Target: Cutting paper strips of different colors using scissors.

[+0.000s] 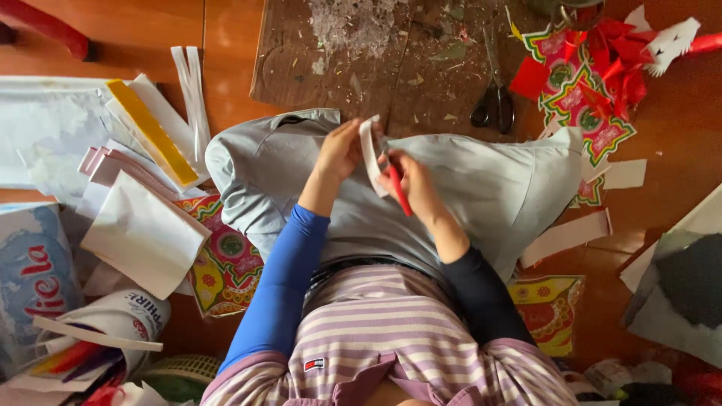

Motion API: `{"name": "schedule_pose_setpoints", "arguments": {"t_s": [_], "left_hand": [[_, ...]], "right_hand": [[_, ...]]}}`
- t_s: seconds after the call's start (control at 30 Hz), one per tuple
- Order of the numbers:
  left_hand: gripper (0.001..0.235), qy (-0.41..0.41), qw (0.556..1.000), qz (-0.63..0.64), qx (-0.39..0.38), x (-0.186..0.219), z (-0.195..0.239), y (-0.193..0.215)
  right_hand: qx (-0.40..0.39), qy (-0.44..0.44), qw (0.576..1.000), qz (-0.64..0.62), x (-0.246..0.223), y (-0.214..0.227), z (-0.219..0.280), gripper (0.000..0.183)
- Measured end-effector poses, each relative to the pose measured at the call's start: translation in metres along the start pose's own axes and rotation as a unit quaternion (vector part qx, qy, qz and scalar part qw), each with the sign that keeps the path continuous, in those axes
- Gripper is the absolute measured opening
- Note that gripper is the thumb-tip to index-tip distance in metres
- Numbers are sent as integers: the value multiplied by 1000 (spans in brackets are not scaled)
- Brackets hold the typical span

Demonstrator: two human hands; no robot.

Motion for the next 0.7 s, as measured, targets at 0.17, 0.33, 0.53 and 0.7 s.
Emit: {"name": "schedule_pose_setpoints", "arguments": {"t_s": [0.17, 0.33, 0.53, 0.7], "left_hand": [[33, -159, 987, -38, 5, 38, 27, -24], [34, -285, 945, -162, -12, 60, 99, -74], [37, -282, 923, -253, -65, 68, 155, -93], [38, -262, 932, -226, -104, 68, 170, -93]], "right_hand": [[-4, 16, 990, 143, -41, -18, 39, 37], [-50, -32, 998, 20, -40, -4, 56, 38], [-166, -21, 964, -206, -89, 4, 65, 66], [-207, -50, 963, -167, -97, -3, 68, 72]]}}
Point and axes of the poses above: each hand's wrist, its own z-axis away from the middle knuckle, its own y-axis out of the back of the hand, x = y × z, the point moved 3 cm from there along -z, towards the middle knuckle, and after that the axes turned 3 degrees about x, right-handed, at the moved point
